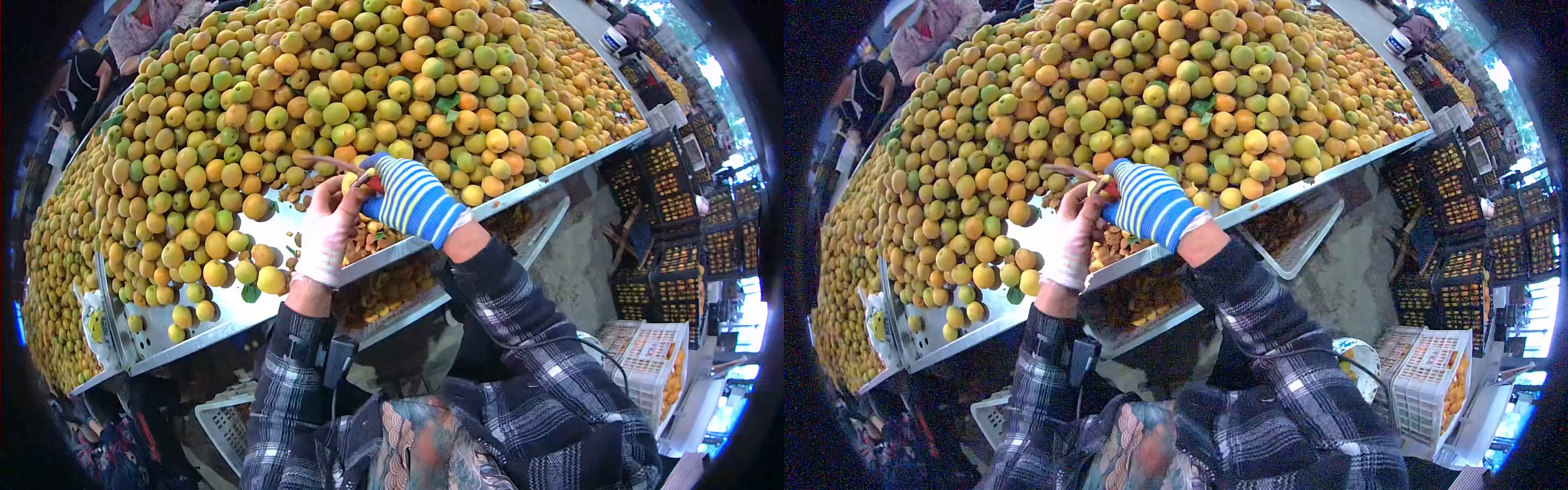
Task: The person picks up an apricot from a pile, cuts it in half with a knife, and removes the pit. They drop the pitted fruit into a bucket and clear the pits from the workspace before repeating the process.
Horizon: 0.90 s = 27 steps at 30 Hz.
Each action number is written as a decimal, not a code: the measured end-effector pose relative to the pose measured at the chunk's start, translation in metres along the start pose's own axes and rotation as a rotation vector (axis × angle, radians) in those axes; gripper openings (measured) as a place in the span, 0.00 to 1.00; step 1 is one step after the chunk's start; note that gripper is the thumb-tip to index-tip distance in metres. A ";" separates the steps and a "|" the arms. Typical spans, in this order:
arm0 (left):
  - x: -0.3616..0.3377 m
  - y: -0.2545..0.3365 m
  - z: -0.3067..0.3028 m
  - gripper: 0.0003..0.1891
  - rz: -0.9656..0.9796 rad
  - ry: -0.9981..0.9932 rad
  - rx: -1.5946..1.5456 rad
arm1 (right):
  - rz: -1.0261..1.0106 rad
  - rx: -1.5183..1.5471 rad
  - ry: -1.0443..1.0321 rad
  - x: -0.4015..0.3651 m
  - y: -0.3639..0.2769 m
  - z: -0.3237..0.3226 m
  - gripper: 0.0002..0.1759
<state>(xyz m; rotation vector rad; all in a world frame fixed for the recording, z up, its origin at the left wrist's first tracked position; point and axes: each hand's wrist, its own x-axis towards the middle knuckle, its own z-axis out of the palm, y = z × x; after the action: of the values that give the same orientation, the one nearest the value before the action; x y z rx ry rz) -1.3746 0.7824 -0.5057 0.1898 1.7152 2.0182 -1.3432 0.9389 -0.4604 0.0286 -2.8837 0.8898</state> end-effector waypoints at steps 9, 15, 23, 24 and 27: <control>-0.004 -0.012 0.003 0.22 -0.242 -0.460 -0.882 | 0.303 1.312 -0.118 -0.024 0.018 -0.013 0.14; -0.006 -0.001 0.011 0.22 -0.114 -0.247 -0.967 | 0.248 1.131 -0.089 -0.033 0.023 -0.017 0.13; -0.008 -0.006 0.024 0.25 -0.090 -0.170 -0.714 | -0.113 0.515 0.243 -0.031 0.027 0.020 0.14; -0.008 -0.005 0.025 0.24 -0.074 -0.153 -0.684 | -0.120 0.479 0.245 -0.032 0.025 0.018 0.15; -0.007 -0.011 0.023 0.24 -0.045 -0.162 -0.673 | -0.111 0.381 0.235 -0.032 0.025 0.023 0.18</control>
<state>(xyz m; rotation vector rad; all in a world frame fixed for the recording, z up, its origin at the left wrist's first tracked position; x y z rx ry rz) -1.3562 0.8010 -0.5102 0.0812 0.8660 2.3437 -1.3157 0.9458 -0.4974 0.1103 -2.4373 1.3085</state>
